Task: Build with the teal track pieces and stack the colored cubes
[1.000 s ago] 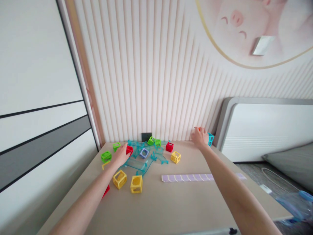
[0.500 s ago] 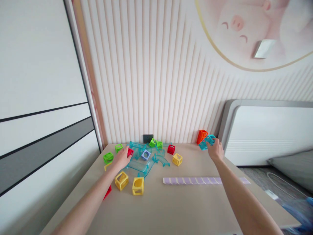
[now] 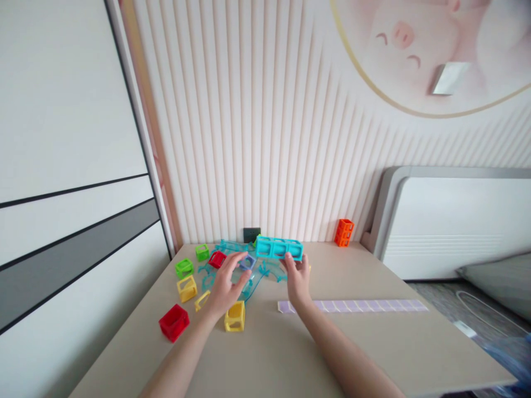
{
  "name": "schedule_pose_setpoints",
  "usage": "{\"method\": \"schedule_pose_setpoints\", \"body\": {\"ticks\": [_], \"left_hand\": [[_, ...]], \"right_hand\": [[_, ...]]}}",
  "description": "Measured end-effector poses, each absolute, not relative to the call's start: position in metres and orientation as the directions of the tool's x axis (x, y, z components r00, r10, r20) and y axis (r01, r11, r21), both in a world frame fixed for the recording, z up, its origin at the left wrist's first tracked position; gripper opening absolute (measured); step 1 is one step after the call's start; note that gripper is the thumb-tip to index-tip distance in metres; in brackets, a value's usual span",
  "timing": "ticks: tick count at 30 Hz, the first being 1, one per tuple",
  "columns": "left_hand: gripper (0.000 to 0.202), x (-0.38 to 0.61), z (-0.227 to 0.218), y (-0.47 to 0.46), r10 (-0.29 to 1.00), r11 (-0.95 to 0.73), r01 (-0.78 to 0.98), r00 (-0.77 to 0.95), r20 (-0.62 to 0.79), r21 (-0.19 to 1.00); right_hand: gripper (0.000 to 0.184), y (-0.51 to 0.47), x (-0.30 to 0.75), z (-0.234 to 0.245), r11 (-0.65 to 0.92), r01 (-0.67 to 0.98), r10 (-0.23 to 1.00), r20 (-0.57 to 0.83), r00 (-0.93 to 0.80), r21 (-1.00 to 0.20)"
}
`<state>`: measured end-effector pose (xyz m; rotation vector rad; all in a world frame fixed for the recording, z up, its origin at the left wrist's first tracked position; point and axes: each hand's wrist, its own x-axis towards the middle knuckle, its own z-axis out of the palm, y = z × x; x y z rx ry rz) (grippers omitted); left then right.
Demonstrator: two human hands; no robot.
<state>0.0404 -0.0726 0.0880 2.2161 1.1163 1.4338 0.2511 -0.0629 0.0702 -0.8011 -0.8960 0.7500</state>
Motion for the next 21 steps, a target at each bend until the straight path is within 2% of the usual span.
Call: {"method": "schedule_pose_setpoints", "body": {"ticks": [3, 6, 9, 12, 15, 18, 21], "left_hand": [[0.039, 0.048, 0.080, -0.081, 0.732, -0.664, 0.404, 0.179, 0.658, 0.629], [0.041, 0.050, 0.074, -0.086, 0.756, -0.639, 0.337, 0.112, 0.645, 0.691], [0.038, 0.047, 0.071, -0.091, 0.810, -0.586, 0.266, 0.183, 0.557, 0.765], [0.034, 0.043, 0.068, -0.093, 0.838, -0.534, 0.211, 0.260, 0.480, 0.819], [0.029, 0.040, 0.065, -0.090, 0.825, -0.560, 0.205, 0.235, 0.515, 0.803], [0.020, 0.040, 0.062, -0.086, 0.777, -0.629, 0.261, 0.198, 0.597, 0.732], [0.016, 0.042, 0.063, -0.085, 0.743, -0.666, 0.309, 0.197, 0.639, 0.679]], "right_hand": [[0.033, -0.084, 0.233, 0.065, 0.487, -0.211, 0.855, 0.414, 0.311, -0.847], [0.038, -0.099, 0.230, 0.062, 0.475, -0.196, 0.878, 0.447, 0.172, -0.858], [0.037, -0.103, 0.233, 0.059, 0.432, -0.219, 0.896, 0.444, -0.005, -0.875], [0.030, -0.100, 0.239, 0.055, 0.410, -0.196, 0.893, 0.436, -0.113, -0.891], [0.024, -0.095, 0.244, 0.050, 0.448, -0.115, 0.880, 0.460, -0.119, -0.887], [0.018, -0.093, 0.245, 0.045, 0.506, -0.025, 0.861, 0.506, -0.050, -0.862], [0.022, -0.093, 0.244, 0.042, 0.546, 0.033, 0.838, 0.546, -0.009, -0.837]]}}
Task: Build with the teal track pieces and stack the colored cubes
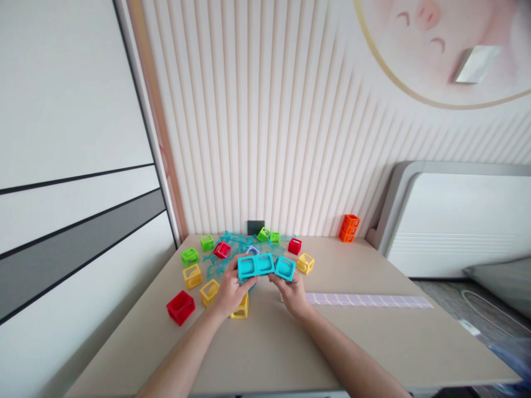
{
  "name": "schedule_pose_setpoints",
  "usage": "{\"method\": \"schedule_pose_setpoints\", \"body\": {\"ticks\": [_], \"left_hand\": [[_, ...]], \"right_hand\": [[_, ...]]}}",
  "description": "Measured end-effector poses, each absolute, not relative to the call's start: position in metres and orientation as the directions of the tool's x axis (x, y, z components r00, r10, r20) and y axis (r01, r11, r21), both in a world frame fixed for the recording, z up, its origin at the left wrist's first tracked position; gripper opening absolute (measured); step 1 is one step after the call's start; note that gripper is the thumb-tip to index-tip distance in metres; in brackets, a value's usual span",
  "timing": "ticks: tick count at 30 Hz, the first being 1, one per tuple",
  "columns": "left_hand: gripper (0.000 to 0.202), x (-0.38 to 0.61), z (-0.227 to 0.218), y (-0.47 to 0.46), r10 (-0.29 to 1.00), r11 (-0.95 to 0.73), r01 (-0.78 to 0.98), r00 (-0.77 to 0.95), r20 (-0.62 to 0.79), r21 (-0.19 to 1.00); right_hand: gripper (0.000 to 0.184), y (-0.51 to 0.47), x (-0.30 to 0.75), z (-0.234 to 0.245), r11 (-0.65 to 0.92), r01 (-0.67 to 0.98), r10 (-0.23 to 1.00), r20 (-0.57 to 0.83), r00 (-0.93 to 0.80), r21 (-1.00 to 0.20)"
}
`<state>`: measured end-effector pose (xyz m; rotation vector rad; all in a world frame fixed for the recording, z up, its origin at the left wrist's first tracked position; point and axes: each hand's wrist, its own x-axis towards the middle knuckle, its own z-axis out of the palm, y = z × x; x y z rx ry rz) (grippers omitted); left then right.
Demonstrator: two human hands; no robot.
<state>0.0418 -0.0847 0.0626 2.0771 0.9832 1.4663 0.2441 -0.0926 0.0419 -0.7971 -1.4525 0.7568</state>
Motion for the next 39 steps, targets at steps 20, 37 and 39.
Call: {"method": "schedule_pose_setpoints", "body": {"ticks": [20, 37, 39], "left_hand": [[0.016, 0.031, 0.072, -0.088, 0.855, -0.492, 0.123, 0.254, 0.452, 0.862], [0.040, 0.021, 0.068, -0.082, 0.914, -0.180, -0.344, 0.287, 0.286, 0.921], [0.040, 0.020, 0.071, -0.081, 0.940, -0.191, -0.451, 0.172, 0.294, 0.872]], "right_hand": [[0.017, -0.101, 0.248, 0.043, 0.761, 0.440, 0.591, 0.790, -0.164, -0.477], [0.021, -0.102, 0.267, 0.046, 0.796, 0.599, 0.390, 0.830, -0.399, -0.087], [0.019, -0.095, 0.274, 0.047, 0.774, 0.621, 0.419, 0.836, -0.354, -0.125]]}}
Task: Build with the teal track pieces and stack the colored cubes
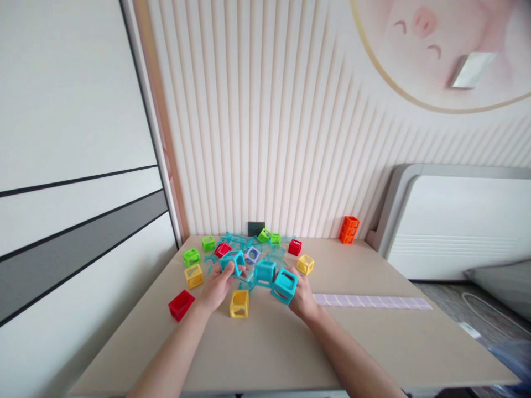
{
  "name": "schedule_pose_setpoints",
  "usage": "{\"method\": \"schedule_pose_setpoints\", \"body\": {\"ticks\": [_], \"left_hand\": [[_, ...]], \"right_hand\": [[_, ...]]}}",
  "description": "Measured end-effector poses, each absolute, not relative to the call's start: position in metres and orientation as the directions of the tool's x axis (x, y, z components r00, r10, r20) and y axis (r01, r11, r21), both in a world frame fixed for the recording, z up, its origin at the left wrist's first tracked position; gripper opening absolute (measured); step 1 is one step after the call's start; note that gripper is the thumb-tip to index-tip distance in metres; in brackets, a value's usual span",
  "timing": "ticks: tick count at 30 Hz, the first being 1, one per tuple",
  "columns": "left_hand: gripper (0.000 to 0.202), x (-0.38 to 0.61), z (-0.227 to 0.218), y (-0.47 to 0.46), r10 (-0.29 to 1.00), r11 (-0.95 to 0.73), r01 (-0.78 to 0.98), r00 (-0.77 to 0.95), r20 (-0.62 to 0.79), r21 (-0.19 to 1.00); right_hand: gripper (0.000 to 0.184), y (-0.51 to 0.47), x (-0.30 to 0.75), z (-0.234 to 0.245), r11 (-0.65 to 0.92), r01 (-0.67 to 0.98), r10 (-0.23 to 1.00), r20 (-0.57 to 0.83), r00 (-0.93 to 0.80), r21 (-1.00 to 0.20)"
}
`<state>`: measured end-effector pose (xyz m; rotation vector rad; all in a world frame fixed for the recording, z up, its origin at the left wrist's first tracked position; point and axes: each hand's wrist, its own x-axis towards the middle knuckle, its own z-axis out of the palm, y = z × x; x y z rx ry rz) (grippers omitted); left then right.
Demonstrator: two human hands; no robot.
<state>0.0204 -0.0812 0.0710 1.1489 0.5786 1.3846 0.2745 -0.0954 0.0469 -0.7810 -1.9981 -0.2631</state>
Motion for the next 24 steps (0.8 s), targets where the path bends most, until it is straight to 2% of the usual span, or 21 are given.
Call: {"method": "schedule_pose_setpoints", "body": {"ticks": [2, 4, 6, 8, 13, 19, 24], "left_hand": [[0.037, 0.021, 0.075, -0.080, 0.953, -0.216, -0.514, 0.072, 0.293, 0.830], [0.037, 0.022, 0.079, -0.079, 0.966, -0.206, -0.551, 0.019, 0.258, 0.809], [0.037, 0.023, 0.082, -0.080, 0.974, -0.183, -0.569, 0.004, 0.225, 0.802], [0.036, 0.024, 0.083, -0.081, 0.976, -0.173, -0.571, 0.009, 0.216, 0.802], [0.038, 0.026, 0.080, -0.083, 0.965, -0.166, -0.551, 0.080, 0.249, 0.818], [0.038, 0.027, 0.074, -0.082, 0.959, -0.154, -0.531, 0.123, 0.256, 0.833], [0.037, 0.028, 0.076, -0.083, 0.959, -0.153, -0.525, 0.124, 0.253, 0.837]], "right_hand": [[0.019, -0.086, 0.282, 0.048, 0.719, 0.665, 0.466, 0.849, -0.247, -0.201], [0.023, -0.077, 0.289, 0.050, 0.618, 0.705, 0.554, 0.828, -0.079, -0.347], [0.029, -0.070, 0.295, 0.052, 0.497, 0.715, 0.641, 0.763, 0.080, -0.492], [0.037, -0.065, 0.301, 0.053, 0.401, 0.713, 0.698, 0.696, 0.169, -0.575], [0.045, -0.063, 0.303, 0.053, 0.300, 0.752, 0.767, 0.617, 0.175, -0.586], [0.025, -0.063, 0.290, 0.048, 0.216, 0.838, 0.851, 0.518, 0.090, -0.501], [0.016, -0.063, 0.284, 0.048, 0.138, 0.905, 0.903, 0.427, 0.052, -0.402]]}}
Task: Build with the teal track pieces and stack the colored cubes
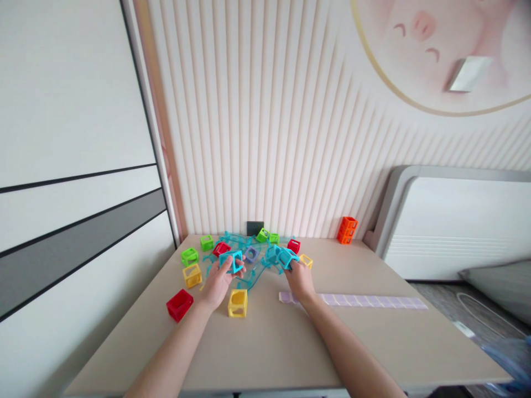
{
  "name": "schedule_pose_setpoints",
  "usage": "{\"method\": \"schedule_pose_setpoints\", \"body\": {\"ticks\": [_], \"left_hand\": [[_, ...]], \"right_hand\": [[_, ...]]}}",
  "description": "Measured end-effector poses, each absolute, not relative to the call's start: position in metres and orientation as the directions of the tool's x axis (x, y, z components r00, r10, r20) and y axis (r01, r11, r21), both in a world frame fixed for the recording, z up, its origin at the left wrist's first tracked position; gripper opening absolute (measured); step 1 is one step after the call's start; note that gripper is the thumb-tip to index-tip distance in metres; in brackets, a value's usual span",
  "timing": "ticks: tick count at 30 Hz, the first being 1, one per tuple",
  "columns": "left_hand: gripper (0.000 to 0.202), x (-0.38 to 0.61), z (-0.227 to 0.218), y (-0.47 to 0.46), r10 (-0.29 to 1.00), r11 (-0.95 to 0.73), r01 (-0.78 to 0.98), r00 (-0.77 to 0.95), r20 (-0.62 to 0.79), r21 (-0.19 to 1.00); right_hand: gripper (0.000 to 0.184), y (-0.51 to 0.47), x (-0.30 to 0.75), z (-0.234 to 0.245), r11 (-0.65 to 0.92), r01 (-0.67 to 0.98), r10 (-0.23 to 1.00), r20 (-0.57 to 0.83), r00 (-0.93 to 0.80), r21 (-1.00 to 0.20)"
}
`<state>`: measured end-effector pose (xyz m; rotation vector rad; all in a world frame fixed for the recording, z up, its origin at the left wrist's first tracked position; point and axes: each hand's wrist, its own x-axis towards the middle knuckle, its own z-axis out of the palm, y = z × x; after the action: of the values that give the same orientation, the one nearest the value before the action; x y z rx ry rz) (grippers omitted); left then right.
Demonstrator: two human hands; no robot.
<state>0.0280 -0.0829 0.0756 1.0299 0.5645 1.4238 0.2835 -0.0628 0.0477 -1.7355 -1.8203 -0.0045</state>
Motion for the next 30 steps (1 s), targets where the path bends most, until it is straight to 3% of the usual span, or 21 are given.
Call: {"method": "schedule_pose_setpoints", "body": {"ticks": [9, 18, 23, 28, 30], "left_hand": [[0.039, 0.028, 0.077, -0.083, 0.962, -0.138, -0.512, 0.135, 0.238, 0.848], [0.038, 0.029, 0.077, -0.084, 0.961, -0.123, -0.517, 0.152, 0.233, 0.847], [0.039, 0.030, 0.076, -0.084, 0.964, -0.125, -0.500, 0.144, 0.225, 0.857], [0.036, 0.031, 0.075, -0.082, 0.974, -0.148, -0.495, 0.076, 0.212, 0.856], [0.037, 0.031, 0.073, -0.080, 0.974, -0.177, -0.481, 0.037, 0.222, 0.858]], "right_hand": [[0.016, -0.062, 0.284, 0.058, 0.067, 0.956, 0.930, 0.364, 0.044, -0.286], [0.018, -0.051, 0.287, 0.050, 0.058, 0.955, 0.925, 0.375, 0.059, -0.292], [0.018, -0.053, 0.289, 0.050, 0.129, 0.942, 0.899, 0.437, 0.021, -0.311], [0.019, -0.062, 0.294, 0.053, 0.388, 0.856, 0.743, 0.665, -0.070, -0.343], [0.014, -0.067, 0.294, 0.055, 0.405, 0.845, 0.743, 0.664, -0.082, -0.349]]}}
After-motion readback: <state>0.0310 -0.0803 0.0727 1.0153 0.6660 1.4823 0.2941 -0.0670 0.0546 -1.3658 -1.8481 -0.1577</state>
